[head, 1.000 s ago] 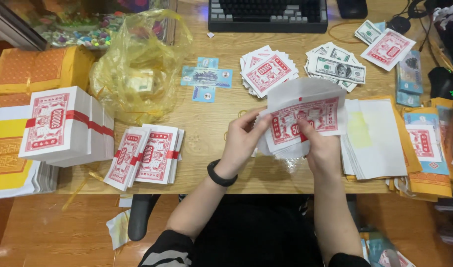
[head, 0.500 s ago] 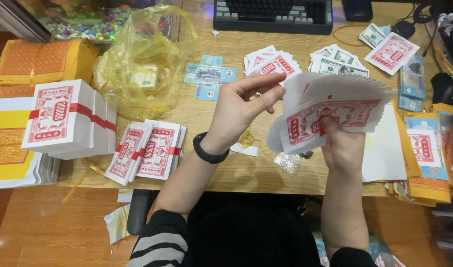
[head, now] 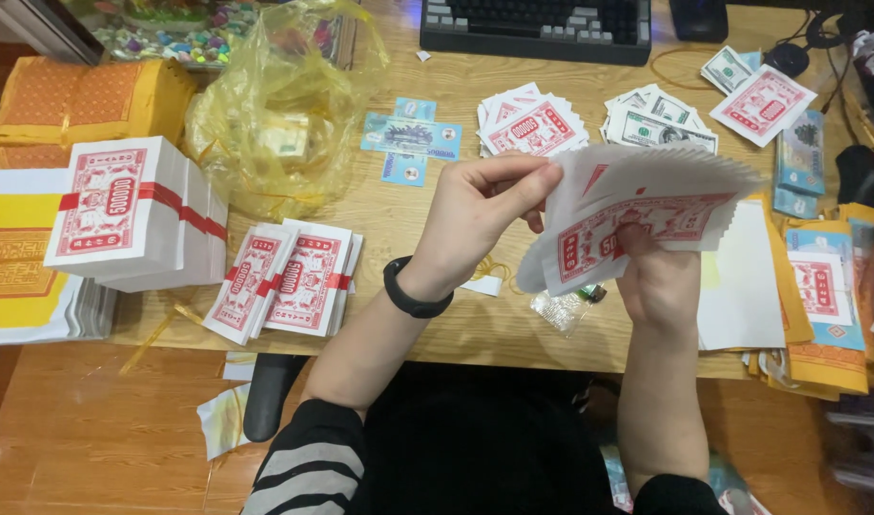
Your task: The person repeatedly stacks small paper money sheets, aligns them, and secures each bundle with a rubber band. The person also uses a green eraser-like tool to rub the edges of the stacks. The person briefly types on a keyboard at the end.
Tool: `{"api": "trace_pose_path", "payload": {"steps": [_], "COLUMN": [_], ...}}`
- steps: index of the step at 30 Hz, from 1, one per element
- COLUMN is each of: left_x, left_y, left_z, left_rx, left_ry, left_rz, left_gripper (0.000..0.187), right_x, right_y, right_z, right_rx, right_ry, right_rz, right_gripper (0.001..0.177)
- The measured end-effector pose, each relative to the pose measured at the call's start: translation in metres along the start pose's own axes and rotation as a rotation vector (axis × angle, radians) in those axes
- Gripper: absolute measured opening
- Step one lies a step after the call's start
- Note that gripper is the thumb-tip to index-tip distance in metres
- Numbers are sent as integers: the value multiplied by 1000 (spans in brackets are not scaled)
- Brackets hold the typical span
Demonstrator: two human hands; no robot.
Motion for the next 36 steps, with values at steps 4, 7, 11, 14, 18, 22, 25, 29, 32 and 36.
{"api": "trace_pose_path", "payload": {"steps": [4,7,11,14,18,22,25,29,32,36], "left_x": [5,4,8,8,6,-2,-7,0,5,9], "left_y": [3,6,8,7,10,11,11,10,9,8], "left_z": [0,-1,1,2,2,4,-4,-7,-6,-1], "left_rx": [-5,-2,-2,-2,-36,-61,-8,12,20,-1], "left_ry": [38,53,50,42,25,-101,-124,-72,-56,-21], "left_rz": [12,9,3,-15,-26,-104,-92,-65,-45,-17], "left_gripper": [21,20,19,18,23,21,14,21,17,18], "right_x": [-4,-19,-22,-25,-22,-31,-31,-11,-16,13], "right_y": [0,0,1,0,0,0,1,0,2,1], "right_z": [-1,9,1,0,-7,-1,2,-17,-13,-45], "right_rx": [23,37,80,97,97,100,115,142,151,202], "right_ry": [-34,-58,-151,-182,-214,-239,-221,-230,-229,-277], "right_rz": [-24,-36,-39,-60,-56,-74,-57,-39,-45,-13], "right_gripper": [53,53,50,54,48,54,53,49,50,43]}}
Point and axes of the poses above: each hand's wrist, its own y-axis away from the middle knuckle, its own z-axis out of the back of the hand, x = y × z, the point moved 10 cm from there along -y, towards the middle knuckle, and after that the axes turned 9 degrees about y, right-handed, at the moved point
